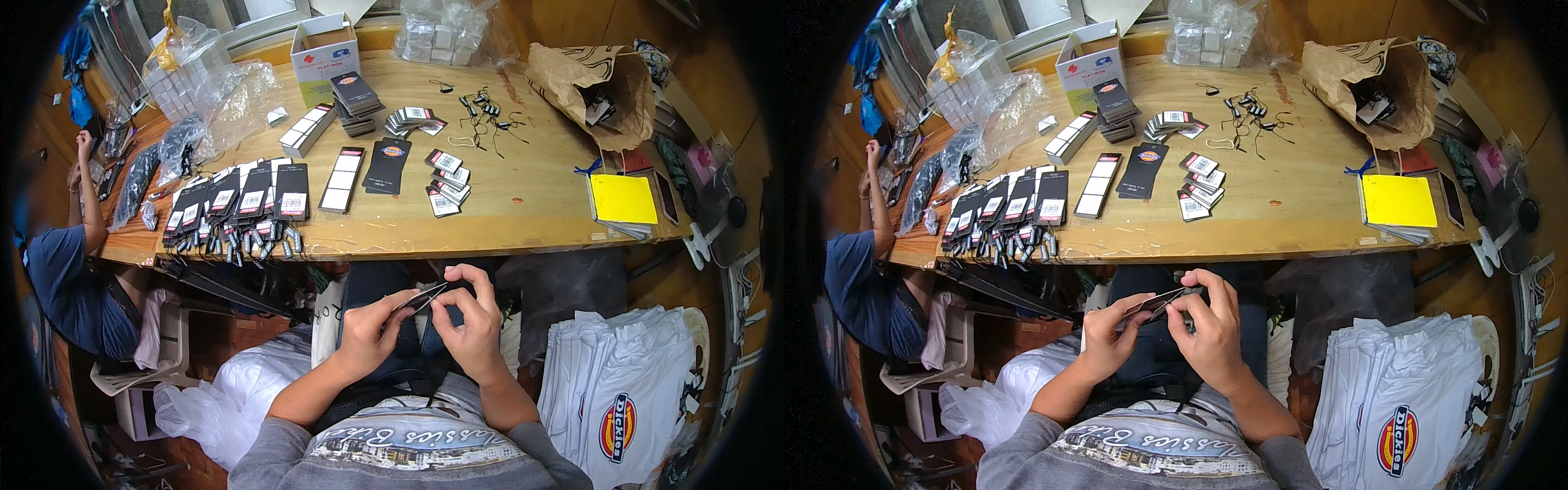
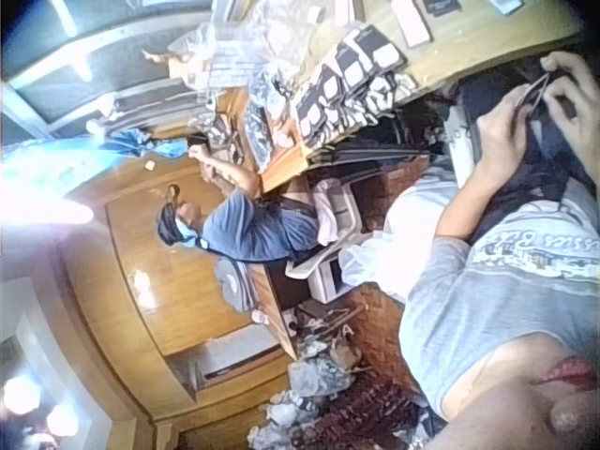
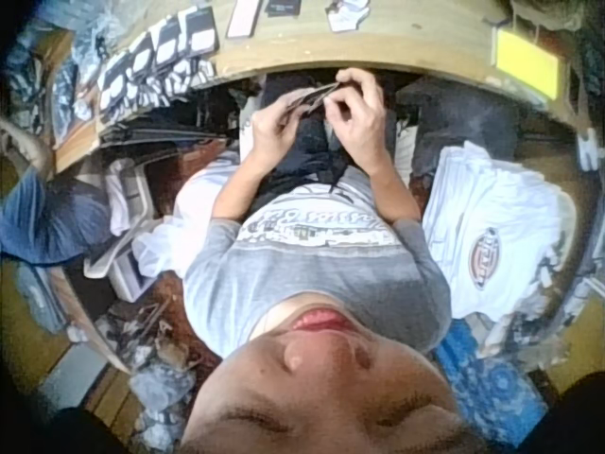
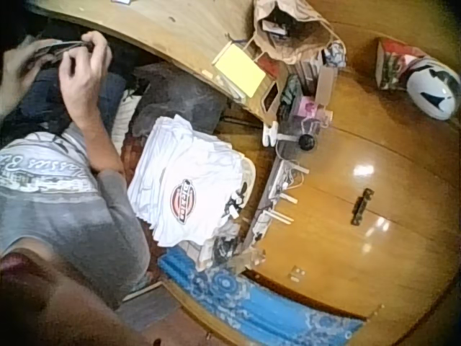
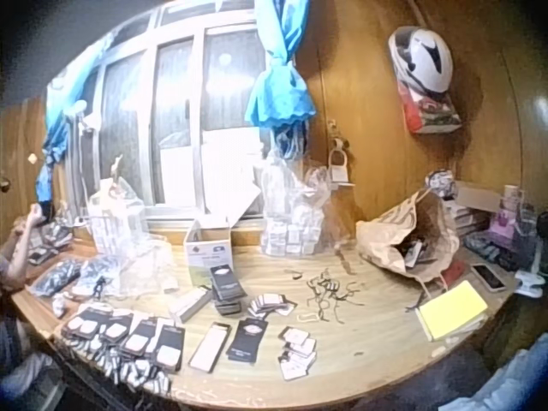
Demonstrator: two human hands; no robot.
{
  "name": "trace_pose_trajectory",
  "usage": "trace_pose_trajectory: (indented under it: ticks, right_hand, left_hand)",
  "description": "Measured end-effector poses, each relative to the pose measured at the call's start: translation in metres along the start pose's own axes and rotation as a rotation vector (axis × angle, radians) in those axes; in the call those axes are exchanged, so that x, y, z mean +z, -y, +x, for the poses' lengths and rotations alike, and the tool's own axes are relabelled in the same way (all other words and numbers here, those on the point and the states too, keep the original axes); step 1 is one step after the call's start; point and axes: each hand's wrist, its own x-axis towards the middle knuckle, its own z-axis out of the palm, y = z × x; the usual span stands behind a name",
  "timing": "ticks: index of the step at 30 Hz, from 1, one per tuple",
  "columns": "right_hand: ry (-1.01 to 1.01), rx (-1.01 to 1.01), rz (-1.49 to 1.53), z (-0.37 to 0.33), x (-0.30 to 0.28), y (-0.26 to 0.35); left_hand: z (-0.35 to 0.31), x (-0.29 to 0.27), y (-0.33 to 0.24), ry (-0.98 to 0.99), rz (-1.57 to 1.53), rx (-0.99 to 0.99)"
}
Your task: The person sits cross-legged at a table and repeatedly picks up small black tags and white labels. They attach the labels to the tags by hand and place the finished items into a pile on the table.
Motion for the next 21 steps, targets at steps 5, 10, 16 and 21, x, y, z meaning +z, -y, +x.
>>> trace_pose_trajectory:
  ticks: [5,10,16,21]
  right_hand:
    - [0.028,0.030,0.014,0.001,-0.001,0.001]
    - [0.030,0.057,0.039,0.000,-0.001,0.002]
    - [0.041,0.072,0.093,0.002,-0.001,-0.001]
    - [0.100,0.084,0.351,0.003,0.001,-0.014]
  left_hand:
    - [-0.002,0.001,0.002,-0.040,0.024,0.024]
    - [-0.002,0.002,0.002,-0.052,0.049,0.070]
    - [0.000,-0.001,0.001,0.027,0.154,0.238]
    - [-0.001,-0.008,0.001,0.137,0.020,0.051]
